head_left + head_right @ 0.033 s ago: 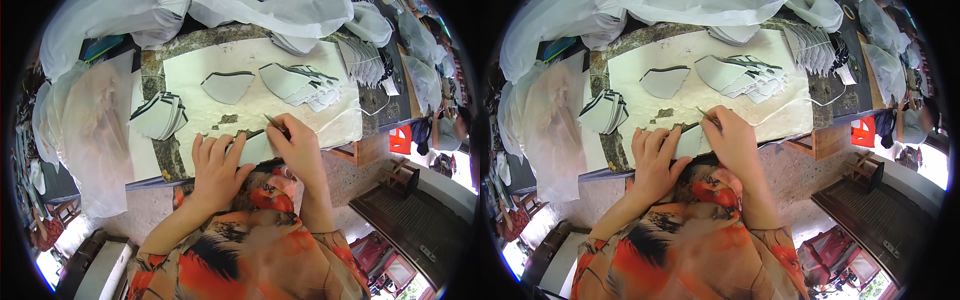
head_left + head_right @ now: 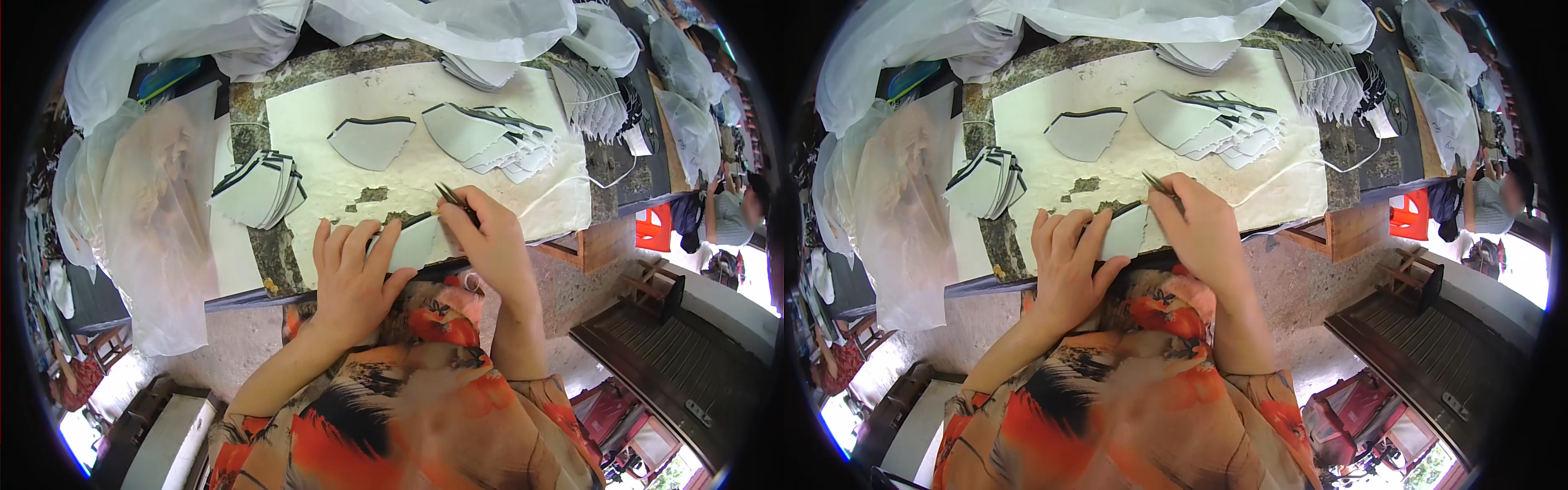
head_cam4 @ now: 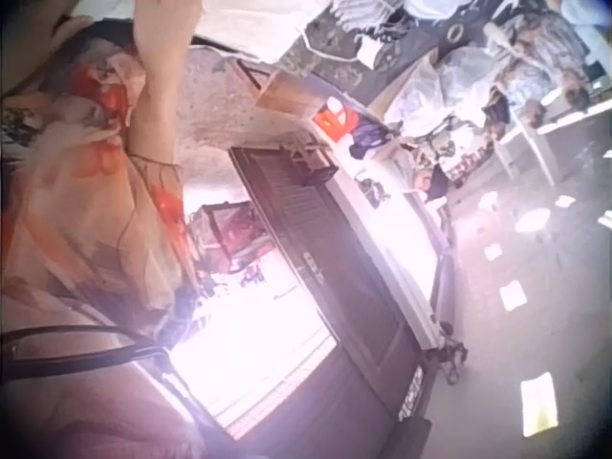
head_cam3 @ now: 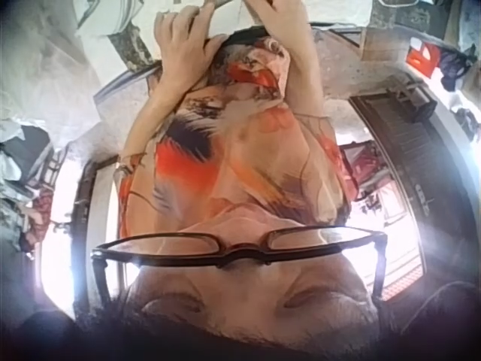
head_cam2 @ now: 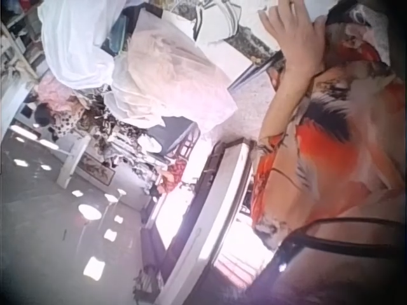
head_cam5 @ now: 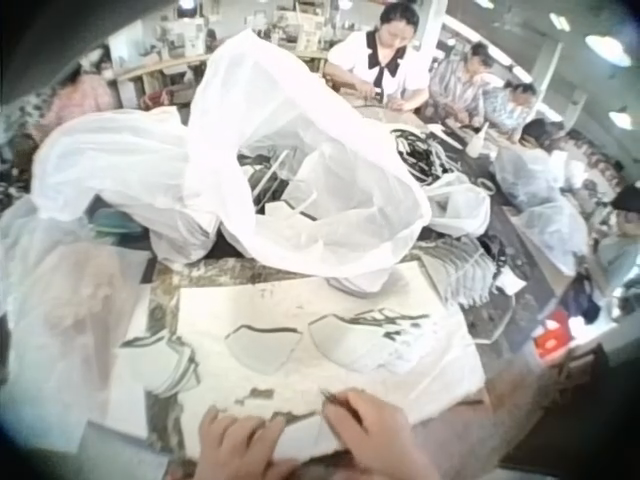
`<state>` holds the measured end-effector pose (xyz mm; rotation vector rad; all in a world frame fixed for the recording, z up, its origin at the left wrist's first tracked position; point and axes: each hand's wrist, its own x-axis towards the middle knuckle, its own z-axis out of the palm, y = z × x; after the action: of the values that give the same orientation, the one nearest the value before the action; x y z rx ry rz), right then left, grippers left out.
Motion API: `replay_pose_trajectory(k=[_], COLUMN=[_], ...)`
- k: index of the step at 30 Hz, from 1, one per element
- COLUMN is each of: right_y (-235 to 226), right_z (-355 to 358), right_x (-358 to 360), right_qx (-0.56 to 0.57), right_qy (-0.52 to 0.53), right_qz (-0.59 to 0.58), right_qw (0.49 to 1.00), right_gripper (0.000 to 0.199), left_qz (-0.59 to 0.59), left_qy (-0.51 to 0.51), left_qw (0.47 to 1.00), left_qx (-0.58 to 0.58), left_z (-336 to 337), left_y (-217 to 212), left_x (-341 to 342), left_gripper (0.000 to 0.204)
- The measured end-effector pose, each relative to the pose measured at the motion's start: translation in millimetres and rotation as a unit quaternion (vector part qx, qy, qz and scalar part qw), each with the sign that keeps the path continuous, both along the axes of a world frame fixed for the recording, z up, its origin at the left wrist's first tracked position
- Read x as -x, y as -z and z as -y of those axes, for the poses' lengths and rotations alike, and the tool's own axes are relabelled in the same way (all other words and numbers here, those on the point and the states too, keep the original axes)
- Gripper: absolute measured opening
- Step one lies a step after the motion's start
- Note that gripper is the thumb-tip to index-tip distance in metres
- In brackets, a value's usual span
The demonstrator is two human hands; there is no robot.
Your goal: Trimming excess material from shoe upper components using a small blade at a workbench.
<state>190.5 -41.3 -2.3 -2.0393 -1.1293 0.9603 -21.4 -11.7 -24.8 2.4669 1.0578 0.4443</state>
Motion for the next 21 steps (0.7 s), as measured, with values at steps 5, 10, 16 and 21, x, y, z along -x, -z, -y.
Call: replay_pose_trajectory(k=[5,10,16,21], right_y=[-7.5,-3.8,-4.5,-9.1], right_z=[5.4,7.4,6.3,7.7], right_x=[-11.3,-12.7,-6.1,-25.7], right_qx=[0.019,0.060,0.017,-0.101], right_qy=[-0.007,-0.037,-0.104,-0.148], right_qz=[-0.191,-0.275,-0.231,-0.206], right_qw=[0.981,0.959,0.967,0.962], right_gripper=[0.025,0.027,0.015,0.015], left_qz=[0.042,0.060,0.103,0.087], left_qy=[-0.012,-0.005,0.077,0.007], left_qw=[0.999,0.992,0.971,0.881], left_qx=[-0.016,0.113,0.200,0.465], left_z=[0.9,-11.9,-45.0,-62.6], left_y=[6.3,-14.1,-25.9,-40.7], left_x=[3.0,5.2,-14.3,-2.6], left_gripper=[0.060,0.048,0.028,0.020])
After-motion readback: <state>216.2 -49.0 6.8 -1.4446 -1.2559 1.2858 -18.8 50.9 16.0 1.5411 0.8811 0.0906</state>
